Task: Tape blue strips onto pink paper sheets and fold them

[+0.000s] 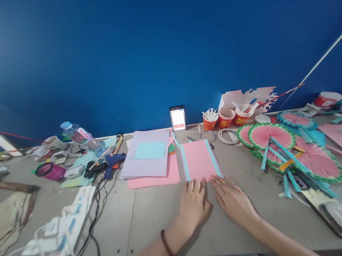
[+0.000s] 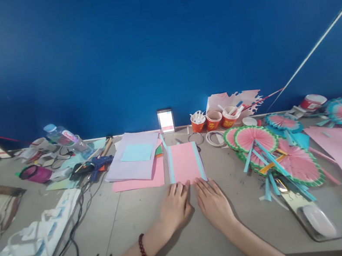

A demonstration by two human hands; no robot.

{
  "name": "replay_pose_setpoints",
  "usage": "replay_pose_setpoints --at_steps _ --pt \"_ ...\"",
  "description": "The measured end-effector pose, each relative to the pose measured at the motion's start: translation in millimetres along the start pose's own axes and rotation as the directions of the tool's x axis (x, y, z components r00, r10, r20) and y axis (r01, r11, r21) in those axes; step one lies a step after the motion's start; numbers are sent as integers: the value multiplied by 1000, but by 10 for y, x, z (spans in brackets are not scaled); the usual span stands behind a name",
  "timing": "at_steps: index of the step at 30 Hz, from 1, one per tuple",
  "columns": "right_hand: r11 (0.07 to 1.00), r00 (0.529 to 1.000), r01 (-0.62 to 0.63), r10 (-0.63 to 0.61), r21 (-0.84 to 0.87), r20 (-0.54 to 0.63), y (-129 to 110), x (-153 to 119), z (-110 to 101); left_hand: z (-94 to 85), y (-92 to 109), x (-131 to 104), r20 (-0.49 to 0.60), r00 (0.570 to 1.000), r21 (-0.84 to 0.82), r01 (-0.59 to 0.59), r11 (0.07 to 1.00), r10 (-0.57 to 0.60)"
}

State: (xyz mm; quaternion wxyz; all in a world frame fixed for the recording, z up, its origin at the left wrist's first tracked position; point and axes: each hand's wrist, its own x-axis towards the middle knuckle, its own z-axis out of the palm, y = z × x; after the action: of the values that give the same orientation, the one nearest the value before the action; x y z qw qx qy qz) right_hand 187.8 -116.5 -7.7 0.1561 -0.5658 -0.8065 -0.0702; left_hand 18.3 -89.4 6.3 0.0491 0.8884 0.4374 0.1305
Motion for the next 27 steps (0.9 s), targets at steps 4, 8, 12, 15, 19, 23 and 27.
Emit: replay_pose_setpoints --at_steps 4,8,12,15,19,23,27 --pt "1000 999 -22 22 13 25 -1 -5 -17 22 3 -4 -16 1000 15 -4 1000 4" --pt "1000 999 -20 20 9 43 11 -8 -8 34 13 -7 -23 1000 21 0 1000 0" --pt "1000 999 -17 16 20 35 28 -15 24 27 16 -8 -15 1000 24 2 1000 -2" --pt "998 999 -32 31 45 18 33 -30 53 20 12 -11 -2 1000 24 5 1000 -5" --pt "995 997 -75 76 58 1 38 -60 84 23 4 -20 11 1000 22 8 1000 -8" --pt "996 997 -79 79 39 -4 54 -87 113 23 6 -22 11 1000 9 17 1000 -17" --pt "999 999 -51 52 18 -6 77 -101 128 15 11 -18 8 1000 14 22 1000 -22"
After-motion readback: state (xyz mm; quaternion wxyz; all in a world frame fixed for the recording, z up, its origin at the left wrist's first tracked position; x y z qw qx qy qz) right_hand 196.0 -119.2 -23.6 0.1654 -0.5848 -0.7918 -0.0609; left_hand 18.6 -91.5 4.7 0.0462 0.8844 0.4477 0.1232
